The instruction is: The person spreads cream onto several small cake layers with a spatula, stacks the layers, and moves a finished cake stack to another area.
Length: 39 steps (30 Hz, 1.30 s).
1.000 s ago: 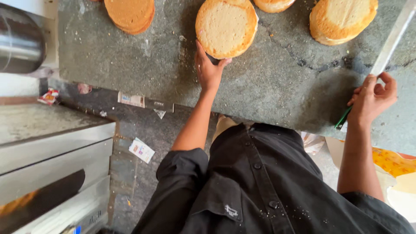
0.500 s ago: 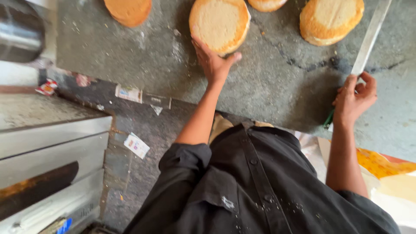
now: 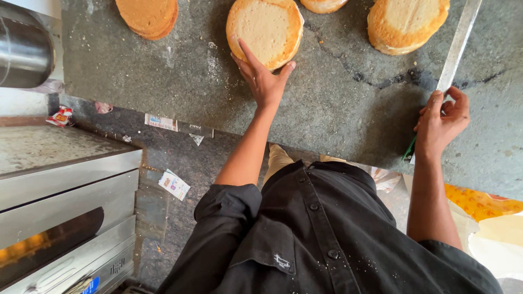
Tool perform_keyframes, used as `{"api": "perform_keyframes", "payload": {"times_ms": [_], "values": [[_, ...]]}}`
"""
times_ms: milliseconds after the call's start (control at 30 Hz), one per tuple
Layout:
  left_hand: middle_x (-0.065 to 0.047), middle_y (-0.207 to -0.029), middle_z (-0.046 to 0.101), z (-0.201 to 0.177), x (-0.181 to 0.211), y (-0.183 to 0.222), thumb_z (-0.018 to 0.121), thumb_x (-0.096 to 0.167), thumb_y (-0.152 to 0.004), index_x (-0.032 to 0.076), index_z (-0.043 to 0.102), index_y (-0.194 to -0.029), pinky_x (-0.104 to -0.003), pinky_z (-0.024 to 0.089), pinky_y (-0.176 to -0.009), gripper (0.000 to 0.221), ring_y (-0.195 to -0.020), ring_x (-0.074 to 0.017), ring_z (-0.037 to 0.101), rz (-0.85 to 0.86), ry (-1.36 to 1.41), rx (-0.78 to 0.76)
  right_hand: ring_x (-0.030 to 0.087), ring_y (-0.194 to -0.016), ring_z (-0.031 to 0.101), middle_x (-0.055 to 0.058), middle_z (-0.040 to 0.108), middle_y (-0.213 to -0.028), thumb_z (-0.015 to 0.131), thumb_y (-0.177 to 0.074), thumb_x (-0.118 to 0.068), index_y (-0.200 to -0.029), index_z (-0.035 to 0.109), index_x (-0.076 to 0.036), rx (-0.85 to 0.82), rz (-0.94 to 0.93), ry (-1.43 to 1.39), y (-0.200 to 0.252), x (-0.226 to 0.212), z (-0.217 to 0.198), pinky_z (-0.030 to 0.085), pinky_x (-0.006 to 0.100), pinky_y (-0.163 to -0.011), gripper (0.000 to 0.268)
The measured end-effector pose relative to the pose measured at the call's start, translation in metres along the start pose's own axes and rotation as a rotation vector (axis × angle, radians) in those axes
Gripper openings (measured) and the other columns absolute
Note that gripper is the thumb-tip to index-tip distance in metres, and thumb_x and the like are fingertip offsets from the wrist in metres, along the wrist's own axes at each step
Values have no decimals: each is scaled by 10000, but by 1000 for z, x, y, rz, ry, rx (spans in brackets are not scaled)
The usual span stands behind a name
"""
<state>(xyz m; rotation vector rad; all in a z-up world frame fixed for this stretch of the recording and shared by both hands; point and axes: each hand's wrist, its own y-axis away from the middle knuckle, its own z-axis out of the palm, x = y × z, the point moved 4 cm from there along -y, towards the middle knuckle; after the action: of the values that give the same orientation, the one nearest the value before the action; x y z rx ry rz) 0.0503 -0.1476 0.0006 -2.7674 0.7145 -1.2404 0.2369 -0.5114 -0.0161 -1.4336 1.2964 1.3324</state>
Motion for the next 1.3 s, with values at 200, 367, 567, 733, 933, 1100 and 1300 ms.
{"api": "perform_keyframes", "payload": {"times_ms": [200, 367, 567, 733, 933, 1100, 1300], "values": [[-451, -1618, -71, 0, -10, -6, 951, 500, -678, 210, -9, -1634, -640, 325, -1169, 1385, -1518, -611, 95, -36, -34, -29, 88, -566, 504, 41, 574, -771, 652, -1187, -152, -1323, 563, 39, -19, -3, 1, 0, -1, 2, 381, 264, -460, 251], [-386, -1596, -112, -4, -2, -12, 909, 741, -593, 175, 40, -1593, -792, 129, -1122, 1441, -1495, -611, -26, 125, -503, -109, 84, -547, 499, 36, 579, -749, 641, -1164, -147, -1317, 580, 40, -2, -3, 27, 1, -9, 3, 382, 260, -452, 249], [-308, -1667, 49, 12, 13, -22, 835, 762, -712, 47, 51, -1622, -730, 169, -1201, 1398, -1543, -513, 33, 398, -408, -218, 74, -537, 502, 32, 576, -735, 645, -1143, -147, -1288, 582, 53, 19, -15, 57, 0, -15, 7, 380, 255, -439, 255], [-328, -1649, 38, 3, 11, -33, 843, 737, -655, 28, 61, -1605, -698, 183, -1209, 1420, -1532, -519, 47, 373, -455, -359, 72, -533, 506, 40, 583, -724, 655, -1135, -146, -1255, 591, 58, 33, -35, 107, -1, -19, 6, 373, 257, -431, 245], [-321, -1661, 47, 1, 26, -33, 830, 696, -746, 54, 109, -1611, -724, 181, -1188, 1296, -1544, -505, 50, 238, -525, -522, 78, -519, 488, 41, 574, -715, 656, -1131, -141, -1235, 603, 56, 30, -49, 109, -3, -16, 4, 359, 269, -427, 229], [-326, -1640, 62, 11, 47, -13, 824, 622, -819, 65, 162, -1595, -761, 164, -1147, 1163, -1527, -515, 44, 252, -520, -553, 79, -540, 488, 40, 567, -724, 672, -1141, -138, -1227, 609, 59, 41, -77, 125, -6, -7, 4, 352, 277, -445, 224], [-321, -1656, 107, 6, 47, -10, 859, 492, -783, 46, 170, -1600, -715, 243, -1170, 1159, -1539, -503, 104, 327, -535, -471, 88, -594, 534, 45, 582, -759, 684, -1169, -127, -1237, 617, 65, 51, -128, 130, -7, -5, 1, 374, 287, -496, 215]]}}
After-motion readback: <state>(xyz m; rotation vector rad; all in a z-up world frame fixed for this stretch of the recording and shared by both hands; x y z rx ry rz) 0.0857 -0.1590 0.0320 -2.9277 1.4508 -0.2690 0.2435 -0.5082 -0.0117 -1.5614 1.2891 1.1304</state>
